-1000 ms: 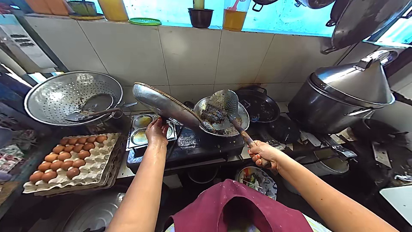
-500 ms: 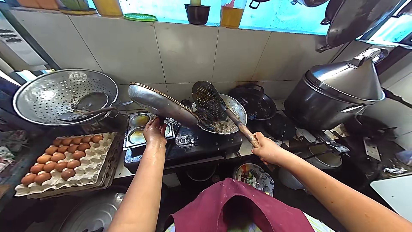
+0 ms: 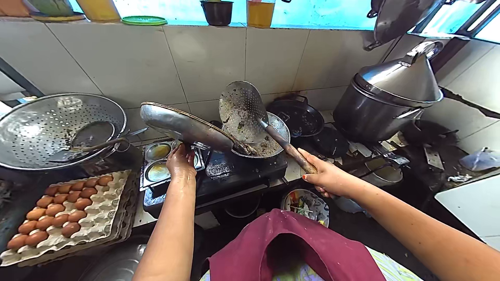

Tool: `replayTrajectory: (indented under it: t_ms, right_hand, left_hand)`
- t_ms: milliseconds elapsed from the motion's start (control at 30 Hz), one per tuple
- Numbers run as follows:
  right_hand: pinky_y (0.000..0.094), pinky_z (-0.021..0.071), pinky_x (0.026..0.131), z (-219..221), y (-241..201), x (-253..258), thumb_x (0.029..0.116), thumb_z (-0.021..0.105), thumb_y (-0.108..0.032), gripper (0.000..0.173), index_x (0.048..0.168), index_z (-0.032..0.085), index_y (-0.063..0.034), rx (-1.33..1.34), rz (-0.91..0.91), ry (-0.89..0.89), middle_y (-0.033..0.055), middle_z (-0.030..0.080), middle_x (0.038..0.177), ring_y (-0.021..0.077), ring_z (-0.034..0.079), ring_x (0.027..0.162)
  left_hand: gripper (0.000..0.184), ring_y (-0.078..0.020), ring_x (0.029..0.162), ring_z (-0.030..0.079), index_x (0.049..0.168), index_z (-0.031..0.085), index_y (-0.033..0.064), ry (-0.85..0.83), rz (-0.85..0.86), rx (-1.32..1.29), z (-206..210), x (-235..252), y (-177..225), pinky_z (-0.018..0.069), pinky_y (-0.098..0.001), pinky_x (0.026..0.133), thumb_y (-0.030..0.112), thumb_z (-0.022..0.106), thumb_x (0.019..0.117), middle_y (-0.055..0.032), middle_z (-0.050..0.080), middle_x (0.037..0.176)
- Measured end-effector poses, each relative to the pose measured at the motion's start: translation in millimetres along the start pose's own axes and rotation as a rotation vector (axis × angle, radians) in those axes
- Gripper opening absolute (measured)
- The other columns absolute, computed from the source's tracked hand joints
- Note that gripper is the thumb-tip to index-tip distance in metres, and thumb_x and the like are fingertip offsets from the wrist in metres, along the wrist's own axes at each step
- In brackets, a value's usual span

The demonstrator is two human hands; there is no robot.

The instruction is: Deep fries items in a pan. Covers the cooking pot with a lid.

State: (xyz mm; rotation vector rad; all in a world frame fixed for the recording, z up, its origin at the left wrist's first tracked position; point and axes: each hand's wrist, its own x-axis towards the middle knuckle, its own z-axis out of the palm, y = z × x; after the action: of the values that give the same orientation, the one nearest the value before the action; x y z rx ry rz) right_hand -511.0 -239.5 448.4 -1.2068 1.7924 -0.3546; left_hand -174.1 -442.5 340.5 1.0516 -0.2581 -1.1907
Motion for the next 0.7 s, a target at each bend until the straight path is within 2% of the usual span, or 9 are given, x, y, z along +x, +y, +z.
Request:
replayTrajectory:
  t_ms: [100, 200, 333, 433, 467, 567, 700]
  right_hand:
    - [0.0313, 0.0462, 0.047, 8.3, 6.0, 6.8, 0.1052, 0.056, -0.018, 0.082, 0.165, 0.004, -0.0404, -0.019, -0.018, -0.037, 0.0118, 0.057, 0.102, 0.0132, 0.047, 0.051]
    - [0.0385, 0.0494, 0.053, 17.8, 16.0, 17.9, 0.1067, 0.053, -0.021, 0.079, 0.165, 0.003, -0.0429, -0.162, -0.001, -0.041, 0.0169, 0.059, 0.109, 0.0190, 0.052, 0.057]
    - [0.0554, 0.0545, 0.073, 25.6, 31.5, 31.8, 0.1058, 0.053, -0.019, 0.079, 0.166, 0.006, -0.0374, -0.353, -0.014, 0.022, 0.0259, 0.063, 0.120, 0.0370, 0.066, 0.084]
    - [0.0617, 0.0512, 0.092, 26.7, 40.5, 42.2, 0.1042, 0.054, -0.018, 0.080, 0.166, 0.007, -0.0370, -0.425, -0.013, 0.061, 0.0264, 0.063, 0.128, 0.0431, 0.065, 0.110]
    - [0.0628, 0.0497, 0.096, 27.1, 43.9, 46.2, 0.1038, 0.054, -0.018, 0.080, 0.166, 0.008, -0.0374, -0.442, -0.013, 0.073, 0.0262, 0.064, 0.129, 0.0438, 0.064, 0.114]
    - [0.0648, 0.0482, 0.099, 25.5, 52.6, 56.0, 0.1034, 0.054, -0.019, 0.080, 0.166, 0.008, -0.0378, -0.513, -0.011, 0.102, 0.0253, 0.065, 0.128, 0.0450, 0.064, 0.117]
    - [0.0662, 0.0481, 0.099, 18.6, 63.6, 68.1, 0.1032, 0.054, -0.019, 0.081, 0.165, 0.007, -0.0414, -0.548, 0.017, 0.123, 0.0245, 0.065, 0.128, 0.0452, 0.063, 0.119]
  left_hand:
    - [0.038, -0.0199, 0.104, 0.063, 0.136, 0.051, 0.0037, -0.002, 0.010, 0.004, -0.1, 0.7, -1.0, 0.0541, -0.0338, 0.088, 0.016, 0.061, 0.1015, -0.0137, 0.060, 0.125]
    - [0.037, -0.0182, 0.102, 0.063, 0.136, 0.051, 0.0042, -0.009, 0.007, 0.016, -0.8, -0.3, -0.8, 0.0542, -0.0326, 0.086, 0.017, 0.059, 0.1026, -0.0132, 0.061, 0.122]
    - [0.037, -0.0189, 0.103, 0.063, 0.137, 0.051, 0.0040, -0.007, 0.014, 0.038, -0.8, -5.8, -1.0, 0.0538, -0.0329, 0.086, 0.017, 0.057, 0.1034, -0.0138, 0.060, 0.124]
    - [0.037, -0.0191, 0.104, 0.062, 0.137, 0.051, 0.0043, 0.002, 0.017, 0.047, -2.0, -6.8, -2.2, 0.0535, -0.0326, 0.086, 0.017, 0.058, 0.1029, -0.0142, 0.060, 0.124]
    - [0.037, -0.0197, 0.105, 0.063, 0.137, 0.051, 0.0040, 0.001, 0.017, 0.049, -2.6, -7.2, -1.9, 0.0537, -0.0330, 0.087, 0.017, 0.058, 0.1030, -0.0148, 0.060, 0.125]
    - [0.039, -0.0219, 0.105, 0.063, 0.140, 0.049, 0.0028, 0.002, 0.010, 0.070, -2.9, -10.8, 2.3, 0.0542, -0.0333, 0.087, 0.018, 0.057, 0.1041, -0.0171, 0.058, 0.128]
    - [0.036, -0.0190, 0.097, 0.063, 0.136, 0.049, 0.0020, -0.001, 0.008, 0.095, -8.8, -9.2, 4.0, 0.0543, -0.0303, 0.082, 0.016, 0.056, 0.1037, -0.0163, 0.060, 0.119]
